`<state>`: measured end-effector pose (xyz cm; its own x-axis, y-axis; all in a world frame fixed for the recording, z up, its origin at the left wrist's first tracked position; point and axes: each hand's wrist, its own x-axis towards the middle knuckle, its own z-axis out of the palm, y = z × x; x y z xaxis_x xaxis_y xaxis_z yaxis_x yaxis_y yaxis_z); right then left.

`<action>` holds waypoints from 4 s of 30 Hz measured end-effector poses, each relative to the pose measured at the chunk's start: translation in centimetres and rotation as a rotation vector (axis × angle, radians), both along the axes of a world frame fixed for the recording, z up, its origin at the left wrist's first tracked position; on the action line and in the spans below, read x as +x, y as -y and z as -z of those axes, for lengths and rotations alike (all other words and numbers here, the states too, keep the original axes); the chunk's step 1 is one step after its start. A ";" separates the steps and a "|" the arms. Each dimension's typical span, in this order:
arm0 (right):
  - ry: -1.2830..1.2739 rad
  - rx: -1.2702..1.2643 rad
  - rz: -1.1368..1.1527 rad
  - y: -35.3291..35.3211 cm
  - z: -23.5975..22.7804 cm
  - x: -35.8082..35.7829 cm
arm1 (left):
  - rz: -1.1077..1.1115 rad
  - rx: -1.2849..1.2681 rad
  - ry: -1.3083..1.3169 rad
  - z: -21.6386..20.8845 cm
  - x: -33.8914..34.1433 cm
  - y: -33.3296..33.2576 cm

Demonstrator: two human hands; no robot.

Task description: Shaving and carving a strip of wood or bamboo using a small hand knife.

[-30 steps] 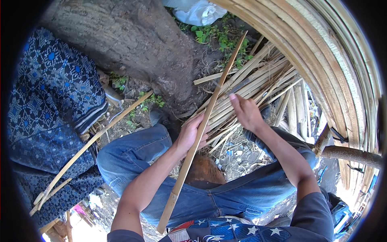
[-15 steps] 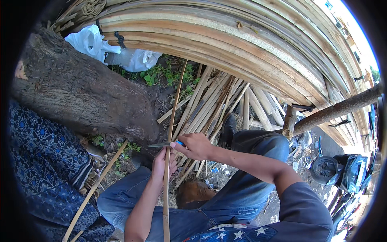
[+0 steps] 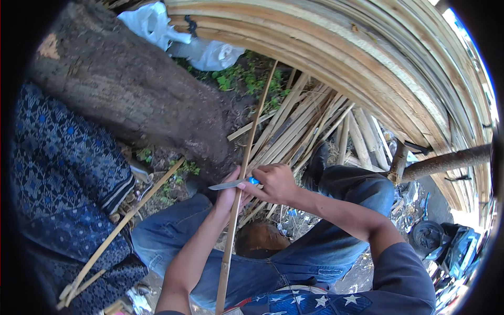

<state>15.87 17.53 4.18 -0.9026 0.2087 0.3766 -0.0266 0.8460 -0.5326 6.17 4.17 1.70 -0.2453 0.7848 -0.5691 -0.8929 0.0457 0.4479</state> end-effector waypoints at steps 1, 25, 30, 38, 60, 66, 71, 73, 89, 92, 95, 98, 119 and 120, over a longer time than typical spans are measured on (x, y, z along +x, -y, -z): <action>0.008 -0.010 -0.001 0.0 -0.1 0.0 | -0.040 -0.022 0.004 -0.1 0.1 -0.2; 0.002 0.022 -0.031 -0.6 2.5 -0.6 | 0.029 -0.057 0.019 -0.6 0.1 0.5; 0.061 -0.044 -0.089 0.6 1.6 -0.1 | 0.017 -0.098 -0.053 -0.4 0.5 0.8; 0.008 0.060 -0.017 -1.4 3.1 -0.3 | 0.093 -0.076 -0.002 -1.4 0.8 1.0; 0.201 0.199 0.409 -13.0 9.6 -2.0 | 0.061 -0.159 0.088 -3.1 1.5 1.7; 0.474 -0.012 0.811 -14.0 9.2 -2.5 | 0.055 -0.099 0.089 -2.9 1.1 1.9; 0.216 -0.291 0.538 -8.4 5.8 -3.6 | 0.020 -0.148 0.054 -2.2 0.8 1.4; 0.087 -0.217 0.273 -4.6 4.2 -3.3 | 0.003 -0.184 0.013 -1.7 0.4 1.7; -0.043 -0.035 -0.278 2.0 1.7 1.4 | -0.061 -0.120 -0.205 -0.1 0.4 0.5; -0.063 0.037 -0.304 1.6 1.8 1.2 | -0.086 -0.106 -0.143 0.3 0.4 0.6; -0.072 0.061 -0.280 1.0 2.2 0.9 | -0.088 -0.127 -0.176 0.3 0.3 0.5; -0.047 0.047 -0.209 -0.5 3.4 0.8 | -0.014 -0.216 -0.430 0.9 0.6 1.1; -0.012 0.000 -0.049 -2.2 4.0 -1.8 | -0.006 -0.164 -0.041 -1.0 0.6 1.1; -0.012 0.009 -0.042 -2.6 4.3 -1.8 | -0.002 -0.165 -0.041 -1.4 0.6 1.0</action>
